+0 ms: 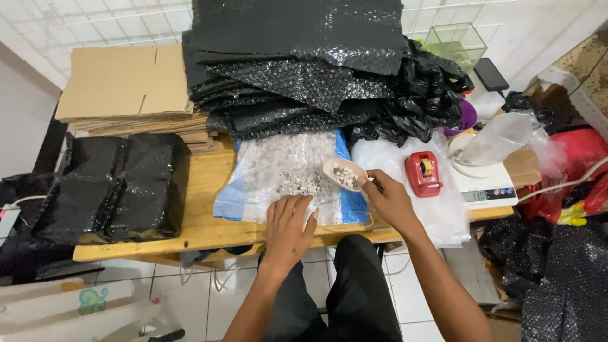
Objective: Packing small items into plastic bags using a scoop at a workbench with various packaging materials.
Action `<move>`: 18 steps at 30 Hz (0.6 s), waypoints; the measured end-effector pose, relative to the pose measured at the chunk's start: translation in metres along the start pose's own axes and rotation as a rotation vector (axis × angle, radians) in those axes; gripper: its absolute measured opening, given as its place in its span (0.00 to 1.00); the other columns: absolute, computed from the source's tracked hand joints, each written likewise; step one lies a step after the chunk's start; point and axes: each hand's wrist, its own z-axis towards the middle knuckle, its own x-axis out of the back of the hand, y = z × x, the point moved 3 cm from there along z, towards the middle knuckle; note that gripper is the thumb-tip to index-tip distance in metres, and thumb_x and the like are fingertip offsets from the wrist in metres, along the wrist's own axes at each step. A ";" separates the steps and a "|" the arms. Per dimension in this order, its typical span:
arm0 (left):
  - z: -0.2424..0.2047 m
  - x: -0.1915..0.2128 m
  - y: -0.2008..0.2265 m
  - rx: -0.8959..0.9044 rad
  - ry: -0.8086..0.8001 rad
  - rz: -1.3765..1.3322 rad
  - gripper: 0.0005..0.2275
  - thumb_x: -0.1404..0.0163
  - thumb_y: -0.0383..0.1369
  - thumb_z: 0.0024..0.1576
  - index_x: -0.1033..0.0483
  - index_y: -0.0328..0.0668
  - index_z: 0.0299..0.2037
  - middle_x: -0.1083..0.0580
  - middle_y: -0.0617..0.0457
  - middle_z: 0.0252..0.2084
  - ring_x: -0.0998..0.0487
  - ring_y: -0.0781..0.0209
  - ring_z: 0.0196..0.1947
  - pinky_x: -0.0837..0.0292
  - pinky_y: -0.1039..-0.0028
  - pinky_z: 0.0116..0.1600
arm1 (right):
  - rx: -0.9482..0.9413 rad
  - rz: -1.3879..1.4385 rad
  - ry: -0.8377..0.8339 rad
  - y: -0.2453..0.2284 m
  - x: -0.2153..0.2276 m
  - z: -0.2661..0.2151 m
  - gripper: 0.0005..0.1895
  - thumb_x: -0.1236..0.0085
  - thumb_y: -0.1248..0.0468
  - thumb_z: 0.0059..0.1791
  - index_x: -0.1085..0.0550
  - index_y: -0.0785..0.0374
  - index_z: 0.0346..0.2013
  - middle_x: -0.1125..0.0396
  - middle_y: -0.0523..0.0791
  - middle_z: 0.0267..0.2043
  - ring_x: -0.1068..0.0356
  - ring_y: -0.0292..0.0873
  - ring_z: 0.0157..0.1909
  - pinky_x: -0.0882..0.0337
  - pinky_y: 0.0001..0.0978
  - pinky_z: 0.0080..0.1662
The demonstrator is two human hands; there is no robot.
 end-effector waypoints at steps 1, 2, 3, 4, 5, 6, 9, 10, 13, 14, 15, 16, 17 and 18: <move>0.003 -0.002 0.000 -0.005 -0.002 0.001 0.14 0.48 0.34 0.61 0.25 0.44 0.57 0.27 0.48 0.50 0.28 0.51 0.56 0.41 0.55 0.63 | -0.001 0.003 0.004 -0.003 0.003 -0.001 0.17 0.48 0.50 0.55 0.22 0.51 0.53 0.26 0.46 0.29 0.25 0.50 0.39 0.31 0.47 0.52; 0.003 -0.006 -0.001 0.064 -0.012 0.031 0.13 0.48 0.35 0.61 0.23 0.43 0.54 0.24 0.48 0.47 0.25 0.50 0.53 0.40 0.55 0.62 | -0.007 -0.010 0.000 -0.003 0.006 -0.004 0.17 0.48 0.50 0.55 0.22 0.52 0.54 0.26 0.47 0.30 0.25 0.51 0.40 0.31 0.49 0.52; 0.002 -0.010 -0.001 0.133 -0.021 0.061 0.12 0.48 0.36 0.61 0.22 0.43 0.52 0.22 0.47 0.44 0.22 0.50 0.50 0.38 0.55 0.61 | -0.012 -0.024 -0.004 -0.004 0.009 -0.006 0.18 0.49 0.50 0.55 0.23 0.52 0.54 0.26 0.47 0.30 0.25 0.52 0.40 0.31 0.50 0.52; 0.001 -0.011 -0.003 0.130 -0.024 0.061 0.12 0.48 0.36 0.61 0.22 0.43 0.52 0.22 0.47 0.44 0.22 0.50 0.50 0.38 0.55 0.61 | -0.014 -0.022 -0.001 -0.008 0.012 -0.011 0.18 0.49 0.50 0.55 0.23 0.52 0.54 0.26 0.47 0.30 0.25 0.52 0.40 0.31 0.50 0.52; 0.001 -0.011 -0.006 0.151 -0.015 0.017 0.11 0.49 0.35 0.61 0.21 0.43 0.51 0.22 0.48 0.44 0.22 0.51 0.49 0.38 0.56 0.61 | -0.001 -0.054 -0.043 -0.012 0.014 -0.016 0.18 0.49 0.53 0.54 0.23 0.54 0.54 0.25 0.50 0.31 0.25 0.56 0.42 0.31 0.53 0.53; 0.001 -0.012 -0.009 0.171 -0.004 -0.028 0.10 0.50 0.34 0.62 0.21 0.44 0.50 0.22 0.48 0.44 0.22 0.51 0.49 0.38 0.57 0.60 | 0.013 -0.086 -0.083 -0.016 0.017 -0.021 0.18 0.50 0.56 0.53 0.22 0.56 0.54 0.24 0.53 0.32 0.25 0.61 0.43 0.31 0.55 0.53; 0.012 0.005 0.011 0.142 0.034 -0.209 0.10 0.48 0.31 0.61 0.21 0.45 0.52 0.24 0.50 0.47 0.25 0.52 0.54 0.40 0.58 0.62 | 0.005 -0.086 -0.086 -0.017 0.022 -0.030 0.17 0.49 0.56 0.53 0.22 0.57 0.53 0.24 0.53 0.32 0.24 0.59 0.42 0.31 0.54 0.52; 0.014 0.006 0.016 0.143 0.030 -0.208 0.10 0.48 0.31 0.61 0.21 0.45 0.52 0.24 0.50 0.47 0.25 0.52 0.54 0.40 0.58 0.62 | 0.002 -0.083 -0.087 -0.013 0.024 -0.031 0.17 0.49 0.56 0.53 0.22 0.57 0.53 0.24 0.53 0.32 0.24 0.59 0.42 0.31 0.54 0.52; 0.023 0.009 0.033 0.079 0.043 -0.359 0.10 0.48 0.30 0.61 0.22 0.42 0.52 0.25 0.48 0.49 0.26 0.48 0.54 0.38 0.57 0.61 | 0.000 -0.113 -0.081 -0.007 0.029 -0.032 0.17 0.48 0.54 0.53 0.23 0.52 0.54 0.24 0.50 0.32 0.24 0.60 0.46 0.30 0.55 0.54; 0.026 0.009 0.041 0.012 0.033 -0.337 0.12 0.47 0.33 0.61 0.23 0.39 0.53 0.27 0.45 0.52 0.28 0.44 0.56 0.39 0.53 0.63 | 0.005 -0.114 -0.093 -0.008 0.030 -0.034 0.17 0.48 0.53 0.53 0.23 0.52 0.54 0.23 0.51 0.33 0.24 0.60 0.46 0.30 0.56 0.54; 0.029 0.008 0.048 -0.054 0.023 -0.314 0.15 0.45 0.35 0.61 0.24 0.37 0.55 0.30 0.42 0.55 0.31 0.40 0.59 0.41 0.49 0.65 | 0.010 -0.115 -0.105 -0.010 0.031 -0.036 0.17 0.48 0.53 0.53 0.23 0.52 0.54 0.23 0.51 0.34 0.24 0.60 0.47 0.30 0.57 0.54; 0.029 0.007 0.051 -0.054 0.022 -0.314 0.15 0.45 0.35 0.61 0.24 0.37 0.55 0.30 0.42 0.55 0.31 0.40 0.59 0.41 0.49 0.65 | 0.008 -0.115 -0.105 -0.008 0.032 -0.037 0.17 0.48 0.53 0.53 0.23 0.52 0.54 0.23 0.51 0.34 0.24 0.60 0.47 0.30 0.57 0.54; 0.029 0.002 0.052 -0.018 -0.059 -0.275 0.18 0.46 0.40 0.61 0.25 0.37 0.56 0.32 0.40 0.58 0.33 0.39 0.61 0.42 0.48 0.64 | 0.012 -0.123 -0.099 -0.007 0.033 -0.038 0.17 0.48 0.53 0.53 0.23 0.52 0.54 0.23 0.51 0.35 0.24 0.61 0.48 0.30 0.57 0.55; 0.032 -0.002 0.055 0.014 -0.133 -0.236 0.21 0.46 0.44 0.61 0.26 0.36 0.57 0.33 0.39 0.60 0.36 0.37 0.63 0.42 0.47 0.64 | 0.021 -0.133 -0.087 -0.007 0.036 -0.038 0.17 0.48 0.52 0.53 0.23 0.51 0.54 0.23 0.51 0.36 0.24 0.61 0.49 0.30 0.58 0.55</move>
